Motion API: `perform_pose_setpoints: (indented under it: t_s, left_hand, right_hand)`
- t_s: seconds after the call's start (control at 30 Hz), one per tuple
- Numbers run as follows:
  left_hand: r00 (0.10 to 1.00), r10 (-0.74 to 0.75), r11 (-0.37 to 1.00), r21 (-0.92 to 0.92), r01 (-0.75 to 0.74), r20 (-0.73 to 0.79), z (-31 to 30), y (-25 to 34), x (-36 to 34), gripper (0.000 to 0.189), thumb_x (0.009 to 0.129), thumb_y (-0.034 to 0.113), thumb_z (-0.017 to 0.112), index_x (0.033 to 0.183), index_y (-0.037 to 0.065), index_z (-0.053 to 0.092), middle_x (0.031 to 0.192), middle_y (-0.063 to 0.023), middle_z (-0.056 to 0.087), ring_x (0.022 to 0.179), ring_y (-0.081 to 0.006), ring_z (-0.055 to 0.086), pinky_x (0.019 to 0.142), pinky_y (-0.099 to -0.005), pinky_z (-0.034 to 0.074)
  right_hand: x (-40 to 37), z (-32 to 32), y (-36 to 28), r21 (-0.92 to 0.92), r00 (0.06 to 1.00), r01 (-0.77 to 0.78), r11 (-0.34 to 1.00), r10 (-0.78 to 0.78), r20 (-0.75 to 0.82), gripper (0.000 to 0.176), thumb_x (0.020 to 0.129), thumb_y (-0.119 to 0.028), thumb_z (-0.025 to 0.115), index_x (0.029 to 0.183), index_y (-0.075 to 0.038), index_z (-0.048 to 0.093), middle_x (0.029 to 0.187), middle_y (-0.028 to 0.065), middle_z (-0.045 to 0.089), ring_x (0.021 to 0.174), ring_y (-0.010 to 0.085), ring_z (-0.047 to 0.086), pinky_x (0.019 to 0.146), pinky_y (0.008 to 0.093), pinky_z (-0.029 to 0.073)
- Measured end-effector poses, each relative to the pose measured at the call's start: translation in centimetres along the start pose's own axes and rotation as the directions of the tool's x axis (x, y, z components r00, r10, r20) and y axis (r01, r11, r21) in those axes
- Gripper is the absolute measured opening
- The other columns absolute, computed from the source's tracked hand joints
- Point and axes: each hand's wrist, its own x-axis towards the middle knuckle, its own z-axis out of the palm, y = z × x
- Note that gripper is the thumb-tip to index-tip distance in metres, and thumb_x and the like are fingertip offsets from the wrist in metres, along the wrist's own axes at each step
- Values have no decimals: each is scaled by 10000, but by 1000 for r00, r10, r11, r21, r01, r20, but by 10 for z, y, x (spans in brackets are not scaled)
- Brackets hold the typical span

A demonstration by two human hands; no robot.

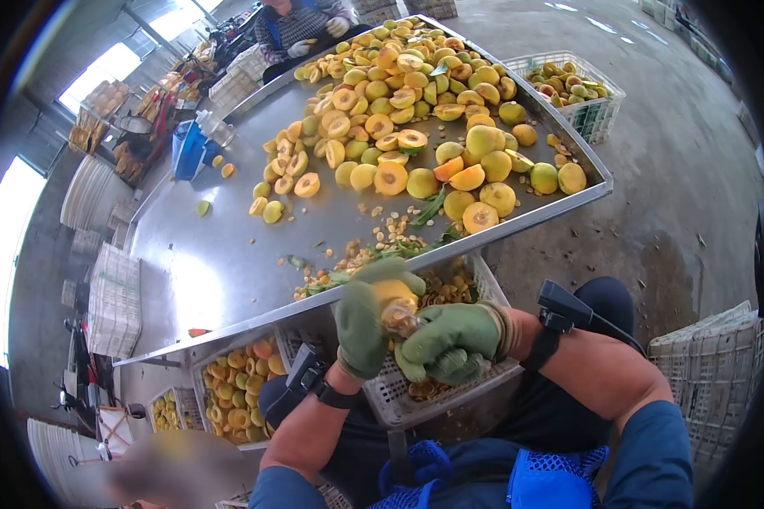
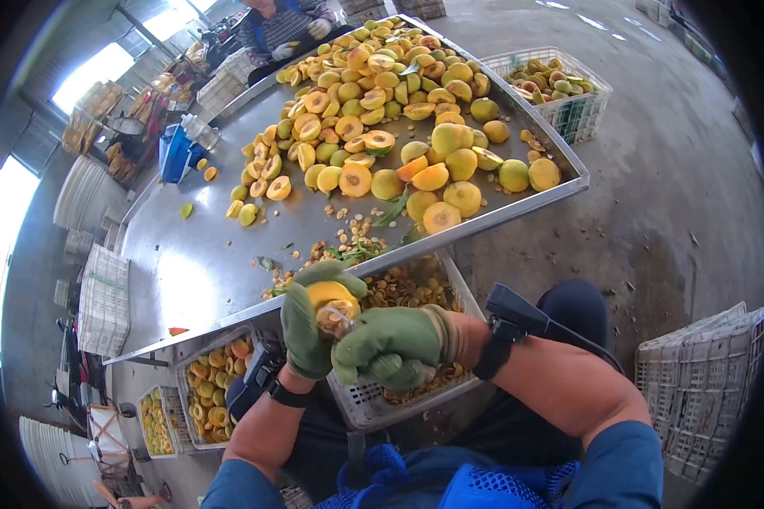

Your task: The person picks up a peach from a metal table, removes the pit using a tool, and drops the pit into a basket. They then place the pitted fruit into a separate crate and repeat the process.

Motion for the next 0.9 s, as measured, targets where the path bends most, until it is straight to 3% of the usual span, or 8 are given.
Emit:
perform_pose_setpoints:
  t_s: [0.2, 0.43, 0.57, 0.6, 0.63, 0.67, 0.73, 0.9]
  left_hand:
    - [972, -173, 963, -236, 134, -156, -32, 9, 1, 678, 1055, 619, 357, 1326, 37, 573, 943, -158, 695, 574, -156, 587, 469, -243, 434]
    - [975, -161, 976, -172, 133, -156, -56, 21, -7, 691, 1049, 616, 385, 1331, 15, 576, 910, -148, 704, 512, -124, 540, 430, -223, 385]
    - [938, 8, 953, 286, 97, -345, -135, 48, -50, 405, 1086, 319, 487, 1288, -17, 588, 1083, -107, 685, 953, -206, 687, 789, -337, 586]
    - [958, 287, 315, 946, -80, -15, -169, 53, -60, 358, 1057, 283, 518, 1241, -10, 610, 1116, -150, 690, 996, -271, 676, 847, -390, 570]
    - [967, 249, -12, 999, -48, 49, -188, 64, -73, 341, 1013, 286, 549, 1151, -10, 647, 1094, -212, 692, 968, -334, 679, 846, -419, 559]
    - [901, 79, 222, 889, 401, -426, -241, 49, -98, 322, 996, 263, 562, 1094, -25, 671, 1005, -234, 690, 968, -353, 676, 854, -426, 544]
    - [785, -28, -372, 735, 567, -619, -269, 57, -113, 321, 1011, 240, 556, 1108, -40, 679, 982, -242, 699, 996, -364, 679, 877, -416, 539]
    - [929, 106, 529, 812, 248, -354, -139, 43, 5, 342, 994, 233, 598, 1211, -21, 672, 1109, -226, 718, 1027, -342, 693, 917, -394, 536]
  right_hand:
    - [1, 24, -17, -517, 789, -606, 605, 376, -486, 539, 943, -594, 597, 944, -87, 781, 659, 38, 612, 596, 179, 592, 555, 338, 474]
    - [6, 27, -19, -587, 747, -663, 465, 355, -562, 612, 923, -639, 551, 1030, -84, 788, 827, 127, 733, 798, 263, 695, 780, 388, 539]
    - [-4, 28, -3, -790, 843, -537, 297, 207, -496, 616, 936, -602, 521, 1083, -46, 743, 1084, 233, 718, 1077, 435, 658, 967, 499, 494]
    - [-7, 29, -3, -791, 835, -549, 269, 230, -501, 604, 940, -595, 518, 1098, -56, 741, 1096, 223, 718, 1083, 430, 658, 973, 496, 493]
    - [-11, 30, -2, -792, 824, -561, 242, 253, -506, 592, 944, -587, 515, 1113, -66, 739, 1109, 212, 719, 1089, 425, 658, 978, 493, 493]
    - [-13, 31, -2, -795, 816, -567, 214, 274, -508, 580, 948, -580, 511, 1127, -76, 737, 1121, 201, 719, 1095, 420, 659, 984, 490, 492]
    - [-19, 35, -9, -775, 790, -600, 198, 294, -537, 496, 934, -482, 501, 1166, -113, 738, 1180, 212, 703, 1095, 417, 663, 986, 497, 499]
    - [-20, 20, -5, -765, 756, -633, 115, 301, -581, 452, 953, -466, 520, 1167, -122, 720, 1189, 187, 702, 1108, 399, 656, 984, 494, 499]
